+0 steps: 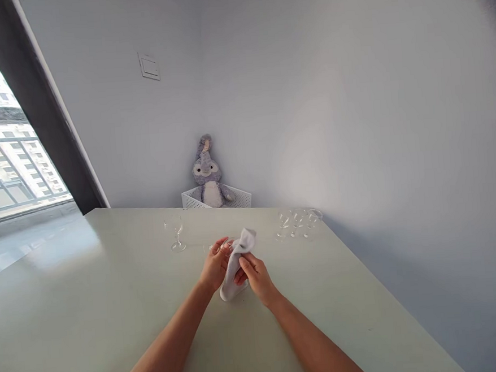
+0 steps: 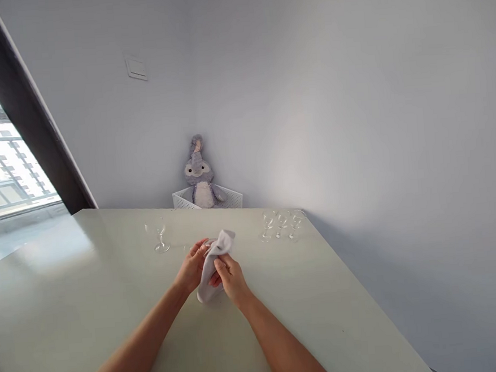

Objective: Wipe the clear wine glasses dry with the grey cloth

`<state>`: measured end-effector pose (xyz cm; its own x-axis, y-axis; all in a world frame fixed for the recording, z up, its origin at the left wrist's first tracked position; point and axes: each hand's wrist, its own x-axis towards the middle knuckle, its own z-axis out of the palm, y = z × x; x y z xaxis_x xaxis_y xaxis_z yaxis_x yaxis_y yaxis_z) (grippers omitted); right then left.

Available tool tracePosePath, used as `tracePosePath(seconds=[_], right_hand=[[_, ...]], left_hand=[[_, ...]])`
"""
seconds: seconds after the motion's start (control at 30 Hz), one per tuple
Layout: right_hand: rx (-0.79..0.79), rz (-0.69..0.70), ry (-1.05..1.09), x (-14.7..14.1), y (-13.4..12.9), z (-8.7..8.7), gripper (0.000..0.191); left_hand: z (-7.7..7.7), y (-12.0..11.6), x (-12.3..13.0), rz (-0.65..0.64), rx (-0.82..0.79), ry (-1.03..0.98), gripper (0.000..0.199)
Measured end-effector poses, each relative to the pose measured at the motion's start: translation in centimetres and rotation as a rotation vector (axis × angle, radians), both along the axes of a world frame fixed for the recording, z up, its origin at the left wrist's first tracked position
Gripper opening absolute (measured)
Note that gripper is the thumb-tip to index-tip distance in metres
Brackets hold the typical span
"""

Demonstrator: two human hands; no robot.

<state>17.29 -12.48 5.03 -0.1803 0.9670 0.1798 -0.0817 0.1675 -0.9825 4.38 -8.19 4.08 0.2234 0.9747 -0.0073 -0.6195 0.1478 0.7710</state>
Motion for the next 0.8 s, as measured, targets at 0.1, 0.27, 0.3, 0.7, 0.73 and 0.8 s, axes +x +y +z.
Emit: tracePosePath(seconds=[0.1, 0.27, 0.3, 0.7, 0.73, 0.8], right_hand=[[-0.086, 0.132, -0.064, 0.7, 0.4, -2.0, 0.038], [-0.136, 0.099, -0.053, 1.0, 1.2, -3.9, 0.031], [-0.15, 0.096, 0.004, 1.0, 1.4, -3.9, 0.031], [-0.317, 0.185, 0.37, 1.9, 1.6, -3.3, 0.025], [-0.29, 0.193, 0.316, 1.8, 1.5, -3.3, 0.025], [-0.268, 0.209, 0.265, 1.6, 1.5, -3.4, 0.023]], left_hand=[[-0.3, -0.1, -0.1, -0.045, 0.056, 0.167, 0.042], [-0.4, -0.3, -0.1, -0.071, 0.131, 0.388, 0.043], [-0.4, -0.3, 0.0, -0.085, 0.127, 0.393, 0.045], [-1.4, 0.2, -0.5, -0.165, 0.21, 0.4, 0.053], [-1.7, 0.4, -0.5, -0.13, 0.205, 0.455, 0.051], [-2.5, 0.8, -0.5, -0.048, 0.218, 0.599, 0.045]])
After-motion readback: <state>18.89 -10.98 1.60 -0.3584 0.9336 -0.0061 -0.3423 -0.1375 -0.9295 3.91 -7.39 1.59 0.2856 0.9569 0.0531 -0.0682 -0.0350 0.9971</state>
